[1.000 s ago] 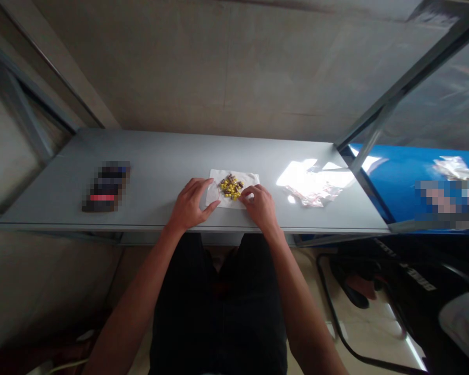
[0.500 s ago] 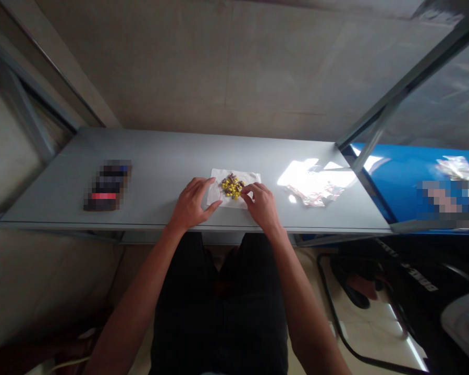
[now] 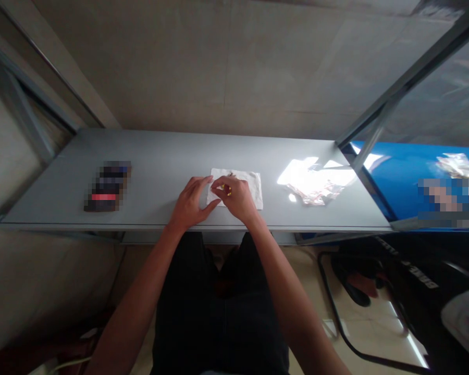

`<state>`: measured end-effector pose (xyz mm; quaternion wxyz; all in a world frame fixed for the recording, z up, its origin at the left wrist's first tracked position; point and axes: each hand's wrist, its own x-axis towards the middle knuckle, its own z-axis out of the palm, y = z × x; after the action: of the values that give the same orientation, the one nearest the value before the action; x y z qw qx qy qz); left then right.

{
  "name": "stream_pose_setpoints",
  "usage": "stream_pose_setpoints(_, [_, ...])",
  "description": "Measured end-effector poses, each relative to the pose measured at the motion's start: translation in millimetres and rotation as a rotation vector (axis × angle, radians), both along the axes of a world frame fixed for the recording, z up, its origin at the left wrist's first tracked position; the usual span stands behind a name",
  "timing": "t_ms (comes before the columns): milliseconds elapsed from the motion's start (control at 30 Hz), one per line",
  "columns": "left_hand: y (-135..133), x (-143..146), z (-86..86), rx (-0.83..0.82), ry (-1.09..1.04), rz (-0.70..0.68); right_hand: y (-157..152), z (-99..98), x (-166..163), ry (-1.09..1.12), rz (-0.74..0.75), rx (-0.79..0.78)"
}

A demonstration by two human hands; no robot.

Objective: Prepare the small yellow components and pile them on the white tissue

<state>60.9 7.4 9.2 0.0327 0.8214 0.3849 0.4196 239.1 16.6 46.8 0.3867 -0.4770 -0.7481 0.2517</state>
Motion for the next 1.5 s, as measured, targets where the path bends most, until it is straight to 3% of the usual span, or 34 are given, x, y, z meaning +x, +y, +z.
stream_pose_setpoints(167, [-1, 0, 0.1, -0.026, -0.045, 0.044, -4, 2.2, 13, 0.119, -0.046, 0.003])
stream_pose_setpoints(267, [-2, 2, 0.6, -0.017, -0.039, 0.065, -9, -4.1, 43, 0.179, -0.315, -0.010])
stream_pose_setpoints(367, [-2, 4, 1.7, 0.000, -0.007, 0.051, -15, -14.2, 68, 0.015, -0.474, -0.077])
stream_pose_setpoints(600, [-2, 2, 1.5, -0.002, 0.039, 0.029, -15, -28.4, 60, -0.237, -0.387, -0.064])
stream_pose_setpoints(1000, [-2, 2, 2.1, -0.018, 0.030, 0.019, -13, -31.3, 59, -0.203, -0.356, -0.069])
stream_pose_setpoints(1200, [-2, 2, 2.0, -0.008, 0.018, 0.012, -16, -17.3, 52, -0.043, -0.347, 0.010])
stream_pose_setpoints(1333, [-2, 2, 1.7, -0.014, 0.015, 0.007, -19, -2.3, 33, 0.071, -0.248, 0.020])
stream_pose_setpoints(1500, [-1, 1, -0.5, -0.026, 0.004, -0.001, -18, 4.8, 7, 0.046, -0.129, -0.006])
